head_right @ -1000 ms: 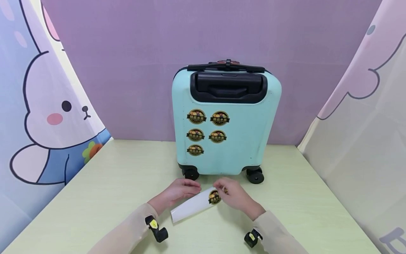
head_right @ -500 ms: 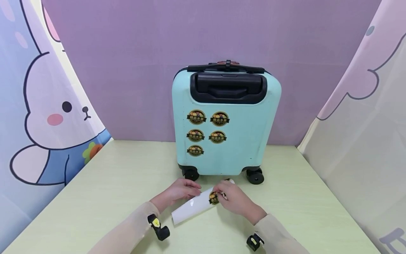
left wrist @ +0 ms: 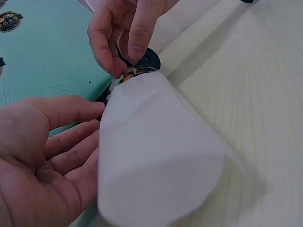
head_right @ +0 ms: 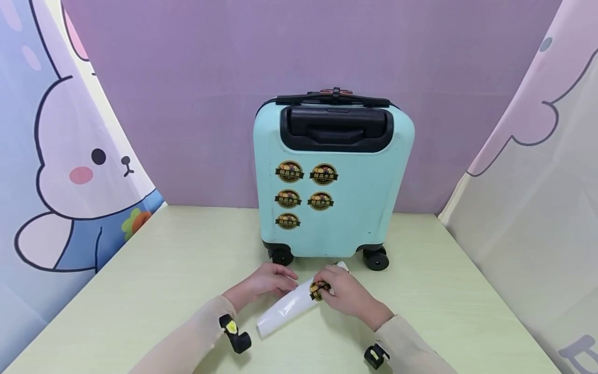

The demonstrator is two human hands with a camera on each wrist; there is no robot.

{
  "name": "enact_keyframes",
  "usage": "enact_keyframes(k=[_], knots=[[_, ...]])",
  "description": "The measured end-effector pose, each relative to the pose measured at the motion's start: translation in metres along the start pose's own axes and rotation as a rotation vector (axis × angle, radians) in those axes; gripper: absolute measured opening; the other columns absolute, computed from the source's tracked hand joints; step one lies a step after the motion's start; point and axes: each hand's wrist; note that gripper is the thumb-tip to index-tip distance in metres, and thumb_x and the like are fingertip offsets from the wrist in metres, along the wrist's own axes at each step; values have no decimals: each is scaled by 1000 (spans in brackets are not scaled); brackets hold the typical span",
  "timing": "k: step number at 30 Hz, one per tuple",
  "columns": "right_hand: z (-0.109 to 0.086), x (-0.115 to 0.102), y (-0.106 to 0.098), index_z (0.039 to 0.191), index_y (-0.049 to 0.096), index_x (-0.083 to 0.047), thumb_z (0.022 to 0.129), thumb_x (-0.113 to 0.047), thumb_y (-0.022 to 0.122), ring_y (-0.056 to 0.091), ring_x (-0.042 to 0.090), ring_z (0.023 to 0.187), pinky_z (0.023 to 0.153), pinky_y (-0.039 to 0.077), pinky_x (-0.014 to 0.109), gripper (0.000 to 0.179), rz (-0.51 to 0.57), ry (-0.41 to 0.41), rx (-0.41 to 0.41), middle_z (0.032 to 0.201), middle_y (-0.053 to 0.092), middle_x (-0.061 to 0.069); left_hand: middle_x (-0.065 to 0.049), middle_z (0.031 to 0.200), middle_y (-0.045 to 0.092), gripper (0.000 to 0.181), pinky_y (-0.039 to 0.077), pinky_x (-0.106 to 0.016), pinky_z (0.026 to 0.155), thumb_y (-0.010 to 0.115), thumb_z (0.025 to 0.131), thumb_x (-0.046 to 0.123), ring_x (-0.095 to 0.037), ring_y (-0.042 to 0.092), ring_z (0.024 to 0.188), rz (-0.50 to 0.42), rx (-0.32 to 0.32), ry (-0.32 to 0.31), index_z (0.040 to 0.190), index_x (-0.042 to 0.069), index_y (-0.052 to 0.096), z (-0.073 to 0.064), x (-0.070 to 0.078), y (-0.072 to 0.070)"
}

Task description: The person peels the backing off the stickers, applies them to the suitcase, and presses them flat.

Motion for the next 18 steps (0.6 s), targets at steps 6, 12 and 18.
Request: enact_keyframes(k=[6, 12, 18], knots=[[0, -2, -1, 102, 68, -5, 81, 2, 75, 60, 20, 93, 78, 55, 34, 23, -24, 48, -56, 103, 64, 6, -18, 86, 73, 34, 61, -38, 69, 71, 82, -3, -21, 70, 74, -6, -49, -6, 114, -12, 65, -1, 2, 3], [0, -4, -1, 104, 68, -4, 80, 1, 78, 61, 23, 95, 80, 55, 36, 26, -38, 75, -77, 106, 64, 8, -20, 84, 72, 33, 61, -39, 67, 72, 80, -5, -22, 71, 72, 9, -30, -8, 112, -10, 66, 1, 2, 7], [1, -6, -2, 104, 68, -5, 80, 0, 78, 61, 23, 95, 80, 55, 36, 27, -40, 68, -87, 106, 64, 7, -18, 85, 73, 32, 61, -36, 65, 70, 79, -11, -20, 69, 69, 16, -21, 9, 111, -10, 66, 3, 1, 9]])
Point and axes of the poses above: each hand's wrist, its own z-axis towards the middle knuckle, its own y-axis out of the palm, x = y × z
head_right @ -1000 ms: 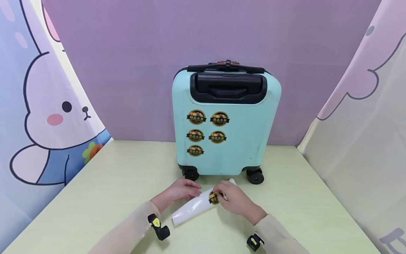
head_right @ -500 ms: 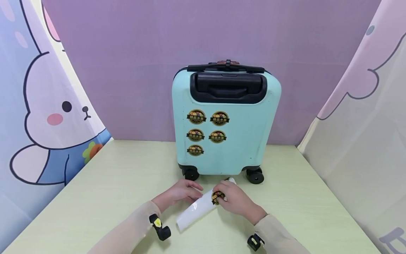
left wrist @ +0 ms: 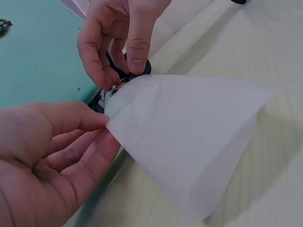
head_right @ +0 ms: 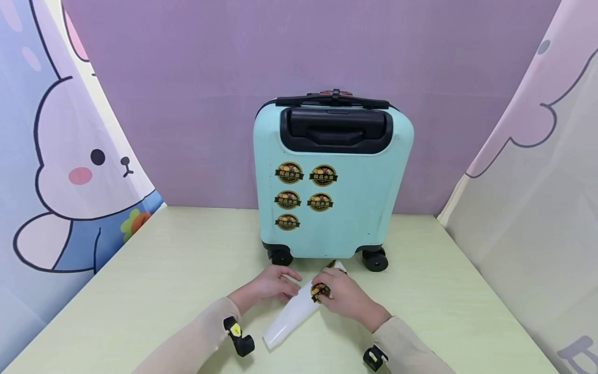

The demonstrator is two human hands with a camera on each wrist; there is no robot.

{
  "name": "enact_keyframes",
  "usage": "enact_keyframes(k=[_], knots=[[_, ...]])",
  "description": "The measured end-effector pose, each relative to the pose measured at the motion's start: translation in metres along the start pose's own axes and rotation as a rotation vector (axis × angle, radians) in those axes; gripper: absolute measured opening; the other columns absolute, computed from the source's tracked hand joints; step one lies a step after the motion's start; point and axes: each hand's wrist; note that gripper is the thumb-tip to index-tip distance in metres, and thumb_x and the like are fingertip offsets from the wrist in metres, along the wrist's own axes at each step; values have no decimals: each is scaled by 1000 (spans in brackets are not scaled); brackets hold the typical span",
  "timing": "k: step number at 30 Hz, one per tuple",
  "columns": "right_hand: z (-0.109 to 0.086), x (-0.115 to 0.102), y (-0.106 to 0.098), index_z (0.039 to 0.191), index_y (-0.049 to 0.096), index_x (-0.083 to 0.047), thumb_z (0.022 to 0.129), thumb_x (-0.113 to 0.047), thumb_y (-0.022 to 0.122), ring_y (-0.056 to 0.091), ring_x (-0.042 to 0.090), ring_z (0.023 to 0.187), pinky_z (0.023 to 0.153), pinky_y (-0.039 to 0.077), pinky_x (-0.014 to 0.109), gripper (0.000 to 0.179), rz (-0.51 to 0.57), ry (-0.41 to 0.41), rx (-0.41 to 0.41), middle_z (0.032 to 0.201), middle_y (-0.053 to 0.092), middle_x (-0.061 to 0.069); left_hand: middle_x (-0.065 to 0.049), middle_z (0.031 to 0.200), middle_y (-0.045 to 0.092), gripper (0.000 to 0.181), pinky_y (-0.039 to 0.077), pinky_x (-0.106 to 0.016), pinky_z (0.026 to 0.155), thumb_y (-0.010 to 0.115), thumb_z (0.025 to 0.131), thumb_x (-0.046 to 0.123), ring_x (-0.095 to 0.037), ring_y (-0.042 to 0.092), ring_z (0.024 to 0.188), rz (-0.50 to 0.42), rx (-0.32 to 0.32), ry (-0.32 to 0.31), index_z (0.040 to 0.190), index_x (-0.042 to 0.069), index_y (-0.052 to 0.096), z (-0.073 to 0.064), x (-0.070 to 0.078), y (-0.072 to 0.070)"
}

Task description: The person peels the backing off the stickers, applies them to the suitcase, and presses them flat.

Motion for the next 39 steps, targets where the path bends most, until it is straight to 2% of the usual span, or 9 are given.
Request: enact_keyframes(k=[8, 14, 22, 26, 32, 39], knots=[[2, 1, -2, 104, 68, -6, 80, 2, 77, 61, 24, 96, 80, 55, 36, 27, 14, -49, 28, 107, 63, 9, -21, 90, 73, 34, 61, -36, 69, 69, 80, -13, -19, 70, 73, -39, -25, 49, 113, -11, 63, -3, 4, -3], [3, 1, -2, 104, 69, -6, 80, 0, 79, 61, 25, 98, 82, 55, 37, 27, -18, -85, 50, 108, 64, 8, -19, 95, 73, 38, 60, -34, 72, 68, 83, -10, -19, 70, 80, -58, -61, 57, 121, -10, 61, -3, 4, -5], [3, 2, 2, 101, 71, -6, 78, -2, 82, 62, 25, 99, 85, 56, 36, 26, 2, -88, 60, 107, 66, 8, -22, 103, 72, 36, 59, -33, 72, 64, 86, -14, -23, 70, 84, -67, -137, 46, 119, -4, 53, -5, 7, -6], [3, 2, 3, 101, 72, -5, 77, -3, 83, 62, 24, 97, 83, 56, 33, 27, 6, -98, 69, 106, 66, 7, -22, 105, 71, 38, 57, -31, 71, 61, 86, -16, -21, 68, 86, -72, -157, 43, 119, -4, 48, -6, 8, -6], [3, 2, 3, 99, 73, -4, 74, -3, 84, 61, 20, 92, 76, 55, 26, 27, 19, -161, 116, 102, 65, 6, -23, 106, 71, 38, 56, -30, 70, 57, 87, -18, -19, 66, 84, -113, -213, 44, 119, -4, 42, -8, 10, -5], [5, 2, 3, 94, 74, -6, 72, -3, 86, 60, 17, 87, 72, 54, 24, 25, 58, -211, 170, 97, 65, 3, -27, 109, 69, 38, 55, -30, 74, 53, 86, -19, -20, 67, 86, -187, -257, 65, 116, -2, 39, -11, 11, -5]])
Point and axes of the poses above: each hand's wrist, its own z-axis towards the middle knuckle, its own y-axis out of the palm, x = y × z
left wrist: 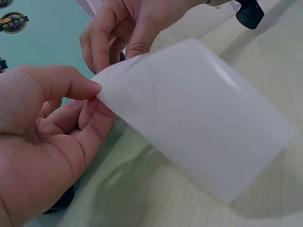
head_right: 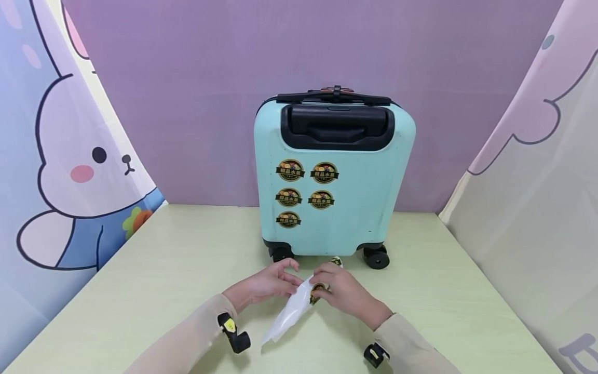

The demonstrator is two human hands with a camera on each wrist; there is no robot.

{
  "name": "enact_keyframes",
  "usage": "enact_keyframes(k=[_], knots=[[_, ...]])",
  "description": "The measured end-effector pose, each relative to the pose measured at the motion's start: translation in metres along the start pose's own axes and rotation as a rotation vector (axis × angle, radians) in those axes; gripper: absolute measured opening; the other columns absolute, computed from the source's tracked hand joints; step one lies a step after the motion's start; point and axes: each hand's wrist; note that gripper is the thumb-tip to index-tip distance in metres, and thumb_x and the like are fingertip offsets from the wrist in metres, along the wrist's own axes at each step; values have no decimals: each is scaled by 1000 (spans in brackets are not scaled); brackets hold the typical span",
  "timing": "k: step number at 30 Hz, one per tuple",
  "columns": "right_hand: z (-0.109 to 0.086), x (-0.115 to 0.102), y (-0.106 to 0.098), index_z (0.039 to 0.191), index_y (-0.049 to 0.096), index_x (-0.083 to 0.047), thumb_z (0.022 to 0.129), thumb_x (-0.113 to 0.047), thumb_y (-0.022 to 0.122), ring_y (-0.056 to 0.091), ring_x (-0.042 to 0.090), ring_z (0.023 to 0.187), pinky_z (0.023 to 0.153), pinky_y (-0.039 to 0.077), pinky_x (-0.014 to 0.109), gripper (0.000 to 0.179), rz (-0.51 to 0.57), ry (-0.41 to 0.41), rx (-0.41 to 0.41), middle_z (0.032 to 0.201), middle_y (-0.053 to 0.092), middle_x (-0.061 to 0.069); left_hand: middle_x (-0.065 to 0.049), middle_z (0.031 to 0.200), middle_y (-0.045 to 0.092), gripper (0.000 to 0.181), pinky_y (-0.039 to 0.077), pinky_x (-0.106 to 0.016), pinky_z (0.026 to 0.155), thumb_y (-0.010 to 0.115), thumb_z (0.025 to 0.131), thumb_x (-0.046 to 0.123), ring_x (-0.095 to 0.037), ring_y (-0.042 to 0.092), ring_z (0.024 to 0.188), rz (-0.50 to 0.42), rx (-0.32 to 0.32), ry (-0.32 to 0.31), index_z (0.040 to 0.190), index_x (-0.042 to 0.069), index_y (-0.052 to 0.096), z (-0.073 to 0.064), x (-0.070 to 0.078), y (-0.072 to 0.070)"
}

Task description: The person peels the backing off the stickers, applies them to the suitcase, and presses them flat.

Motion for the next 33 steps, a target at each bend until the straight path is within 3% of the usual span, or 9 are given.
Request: enact_keyframes(k=[7, 21, 28, 33], knots=[[3, 0, 0, 90, 75, -6, 68, 1, 87, 61, 17, 85, 71, 53, 22, 26, 8, -55, 70, 95, 66, 3, -27, 112, 68, 37, 57, -32, 77, 54, 84, -19, -20, 67, 89, -48, -5, 23, 108, 7, 42, -2, 1, 0], [8, -4, 0, 83, 74, -7, 64, 2, 88, 62, 16, 80, 70, 51, 15, 25, 7, -100, 116, 89, 66, 2, -27, 113, 68, 38, 57, -30, 75, 53, 84, -20, -20, 67, 91, -80, -13, 13, 106, 9, 40, -3, 1, 0], [10, -5, 0, 80, 74, -9, 65, 1, 89, 62, 15, 78, 69, 52, 17, 23, 3, -70, 101, 87, 67, 1, -23, 113, 69, 36, 56, -29, 74, 53, 85, -18, -19, 67, 90, -96, -25, 7, 107, 6, 39, -3, -1, -3], [12, -7, -4, 77, 72, -12, 70, -3, 87, 61, 12, 74, 63, 54, 23, 19, 31, 6, 4, 83, 65, -4, -18, 106, 71, 37, 55, -27, 72, 52, 83, -19, -18, 67, 86, -128, -58, 6, 106, 8, 40, -4, -2, -5]])
Point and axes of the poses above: each hand's wrist, its own z-axis towards the middle knuckle, its own y-axis out of the palm, x = y × z
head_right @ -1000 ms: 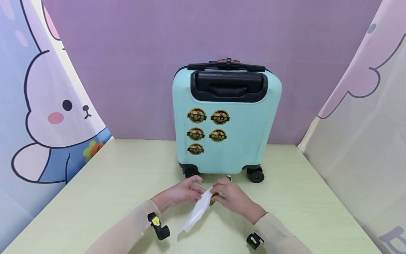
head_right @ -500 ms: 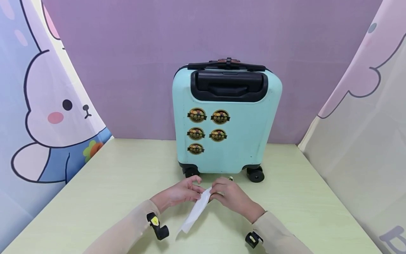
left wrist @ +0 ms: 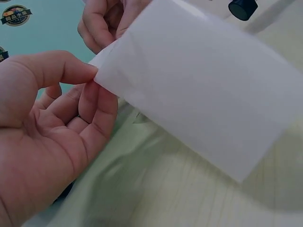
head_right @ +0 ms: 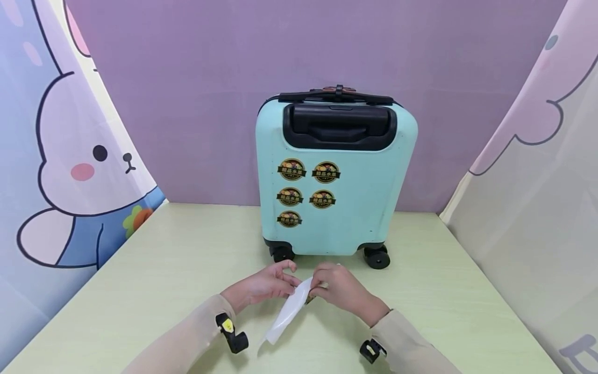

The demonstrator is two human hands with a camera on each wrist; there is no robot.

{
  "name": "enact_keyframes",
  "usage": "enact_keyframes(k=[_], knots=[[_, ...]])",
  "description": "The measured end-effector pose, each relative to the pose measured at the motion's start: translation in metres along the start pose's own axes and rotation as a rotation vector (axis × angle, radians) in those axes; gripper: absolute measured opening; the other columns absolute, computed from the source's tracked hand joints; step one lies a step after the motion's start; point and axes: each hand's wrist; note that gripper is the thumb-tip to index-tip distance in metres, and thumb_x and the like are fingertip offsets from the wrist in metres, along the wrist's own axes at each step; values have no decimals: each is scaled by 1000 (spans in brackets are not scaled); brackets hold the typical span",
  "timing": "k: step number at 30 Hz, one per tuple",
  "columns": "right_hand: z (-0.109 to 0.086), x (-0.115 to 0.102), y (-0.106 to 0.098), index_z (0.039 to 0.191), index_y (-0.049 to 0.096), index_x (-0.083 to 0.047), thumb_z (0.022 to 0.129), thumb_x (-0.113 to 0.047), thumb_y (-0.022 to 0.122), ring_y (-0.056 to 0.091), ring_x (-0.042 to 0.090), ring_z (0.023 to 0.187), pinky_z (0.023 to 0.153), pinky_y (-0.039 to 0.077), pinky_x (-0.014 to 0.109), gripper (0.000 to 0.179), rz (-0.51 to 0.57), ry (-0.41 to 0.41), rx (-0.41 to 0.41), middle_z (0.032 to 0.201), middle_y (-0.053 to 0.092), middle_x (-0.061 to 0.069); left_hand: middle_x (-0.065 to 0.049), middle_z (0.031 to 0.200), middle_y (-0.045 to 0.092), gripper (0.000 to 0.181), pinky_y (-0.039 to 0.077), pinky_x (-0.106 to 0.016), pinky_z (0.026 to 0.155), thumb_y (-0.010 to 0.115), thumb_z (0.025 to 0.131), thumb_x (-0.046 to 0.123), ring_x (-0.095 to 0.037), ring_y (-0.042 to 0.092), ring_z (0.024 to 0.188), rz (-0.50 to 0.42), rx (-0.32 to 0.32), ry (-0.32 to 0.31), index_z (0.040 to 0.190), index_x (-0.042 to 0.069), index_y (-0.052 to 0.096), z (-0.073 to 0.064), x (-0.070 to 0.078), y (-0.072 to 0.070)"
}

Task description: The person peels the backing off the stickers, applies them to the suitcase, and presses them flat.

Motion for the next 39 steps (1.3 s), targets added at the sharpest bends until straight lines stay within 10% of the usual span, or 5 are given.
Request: enact_keyframes(k=[14, 39], knots=[[8, -2, -12, 81, 71, -9, 80, 6, 78, 61, 10, 76, 65, 53, 22, 17, 51, 120, -207, 81, 65, -3, -24, 109, 70, 39, 55, -28, 71, 54, 82, -19, -18, 67, 84, 62, 47, -16, 113, -1, 40, 1, -1, -5], [13, -3, -16, 84, 70, -7, 85, 16, 65, 61, 10, 79, 69, 54, 25, 24, 65, 143, -300, 85, 65, -2, -25, 108, 70, 46, 55, -26, 68, 55, 78, -21, -17, 66, 80, 101, 123, -56, 117, -1, 40, 2, -4, -7]])
Point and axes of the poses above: each hand's wrist, its own z-axis towards the middle knuckle, its own y-axis out of the palm, x = y × z
